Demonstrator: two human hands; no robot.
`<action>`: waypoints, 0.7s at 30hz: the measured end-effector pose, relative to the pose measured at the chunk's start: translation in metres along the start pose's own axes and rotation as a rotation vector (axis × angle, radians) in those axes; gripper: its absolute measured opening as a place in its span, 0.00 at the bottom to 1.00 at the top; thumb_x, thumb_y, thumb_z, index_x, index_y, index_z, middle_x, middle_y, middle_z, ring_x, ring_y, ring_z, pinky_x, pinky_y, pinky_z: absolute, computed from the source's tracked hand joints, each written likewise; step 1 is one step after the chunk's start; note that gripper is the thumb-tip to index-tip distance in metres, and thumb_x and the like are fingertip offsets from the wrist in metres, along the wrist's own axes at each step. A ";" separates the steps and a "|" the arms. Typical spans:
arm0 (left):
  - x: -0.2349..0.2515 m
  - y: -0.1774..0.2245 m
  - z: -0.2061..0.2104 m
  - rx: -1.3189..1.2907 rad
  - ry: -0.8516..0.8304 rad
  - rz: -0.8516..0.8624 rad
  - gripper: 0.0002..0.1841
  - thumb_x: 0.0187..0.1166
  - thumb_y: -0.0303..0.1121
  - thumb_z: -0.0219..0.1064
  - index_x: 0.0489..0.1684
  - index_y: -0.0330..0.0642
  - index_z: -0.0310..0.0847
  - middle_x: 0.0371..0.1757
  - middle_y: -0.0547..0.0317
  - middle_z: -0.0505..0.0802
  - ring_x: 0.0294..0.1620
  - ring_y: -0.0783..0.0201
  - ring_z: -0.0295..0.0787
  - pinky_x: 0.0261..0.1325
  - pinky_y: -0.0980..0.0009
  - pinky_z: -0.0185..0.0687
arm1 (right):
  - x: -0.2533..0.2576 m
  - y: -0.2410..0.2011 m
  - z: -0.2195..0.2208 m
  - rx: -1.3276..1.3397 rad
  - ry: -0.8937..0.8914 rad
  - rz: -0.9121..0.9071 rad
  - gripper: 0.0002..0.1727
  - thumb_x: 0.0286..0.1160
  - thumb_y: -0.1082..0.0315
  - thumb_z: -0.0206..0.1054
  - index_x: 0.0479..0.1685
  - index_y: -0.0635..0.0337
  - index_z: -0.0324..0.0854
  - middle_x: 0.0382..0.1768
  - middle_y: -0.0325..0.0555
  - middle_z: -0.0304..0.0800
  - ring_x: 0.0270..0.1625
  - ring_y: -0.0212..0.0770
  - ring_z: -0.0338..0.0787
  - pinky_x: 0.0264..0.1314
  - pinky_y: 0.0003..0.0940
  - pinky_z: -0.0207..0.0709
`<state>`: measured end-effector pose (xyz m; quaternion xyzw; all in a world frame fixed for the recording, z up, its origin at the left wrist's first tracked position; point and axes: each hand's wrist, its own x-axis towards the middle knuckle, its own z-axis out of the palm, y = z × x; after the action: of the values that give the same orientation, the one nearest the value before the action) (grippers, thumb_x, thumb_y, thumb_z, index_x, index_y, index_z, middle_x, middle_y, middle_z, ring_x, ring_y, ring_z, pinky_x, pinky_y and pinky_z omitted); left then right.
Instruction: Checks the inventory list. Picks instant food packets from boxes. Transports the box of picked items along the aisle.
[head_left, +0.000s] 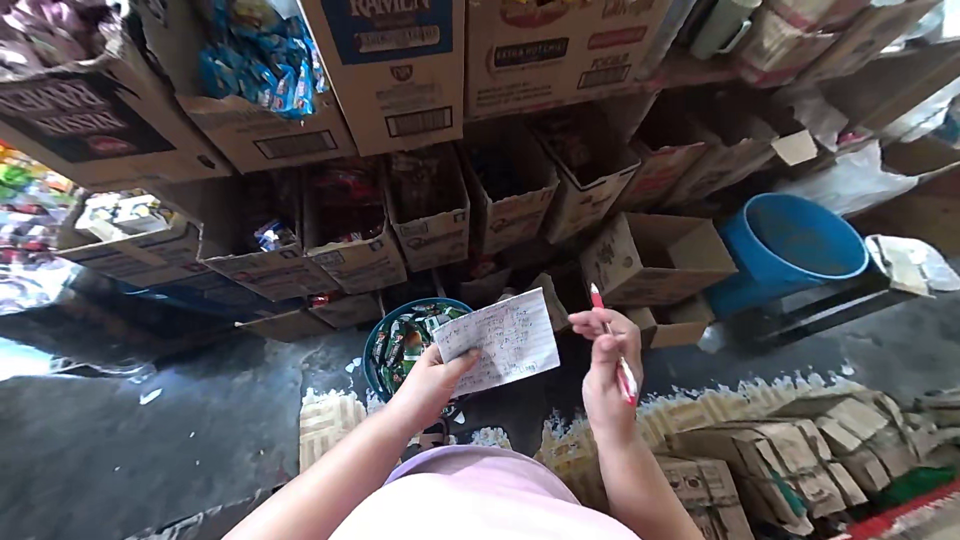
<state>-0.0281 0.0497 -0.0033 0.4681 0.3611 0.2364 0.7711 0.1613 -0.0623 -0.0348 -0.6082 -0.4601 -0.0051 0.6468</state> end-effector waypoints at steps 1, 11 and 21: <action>0.000 -0.003 0.001 0.014 -0.003 0.018 0.10 0.85 0.20 0.56 0.59 0.33 0.76 0.46 0.57 0.95 0.46 0.66 0.95 0.55 0.67 0.93 | 0.003 -0.001 -0.004 -0.011 0.019 -0.029 0.32 0.92 0.42 0.47 0.64 0.64 0.79 0.55 0.38 0.90 0.60 0.26 0.88 0.66 0.30 0.83; -0.010 -0.021 0.025 -0.037 -0.110 -0.027 0.11 0.86 0.21 0.54 0.60 0.34 0.76 0.46 0.59 0.95 0.47 0.68 0.95 0.56 0.68 0.92 | -0.026 -0.030 0.019 0.296 -0.167 0.033 0.07 0.86 0.65 0.64 0.53 0.57 0.77 0.45 0.32 0.93 0.48 0.23 0.92 0.53 0.22 0.89; -0.017 -0.014 0.029 -0.172 -0.140 -0.056 0.11 0.90 0.24 0.48 0.60 0.36 0.75 0.46 0.56 0.96 0.48 0.65 0.96 0.57 0.65 0.92 | -0.027 -0.020 0.012 0.231 -0.123 -0.032 0.04 0.79 0.70 0.68 0.44 0.62 0.82 0.43 0.34 0.91 0.48 0.18 0.89 0.53 0.15 0.84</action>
<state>-0.0160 0.0149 -0.0015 0.4055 0.2975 0.2115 0.8380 0.1270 -0.0727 -0.0371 -0.5213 -0.5060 0.0748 0.6831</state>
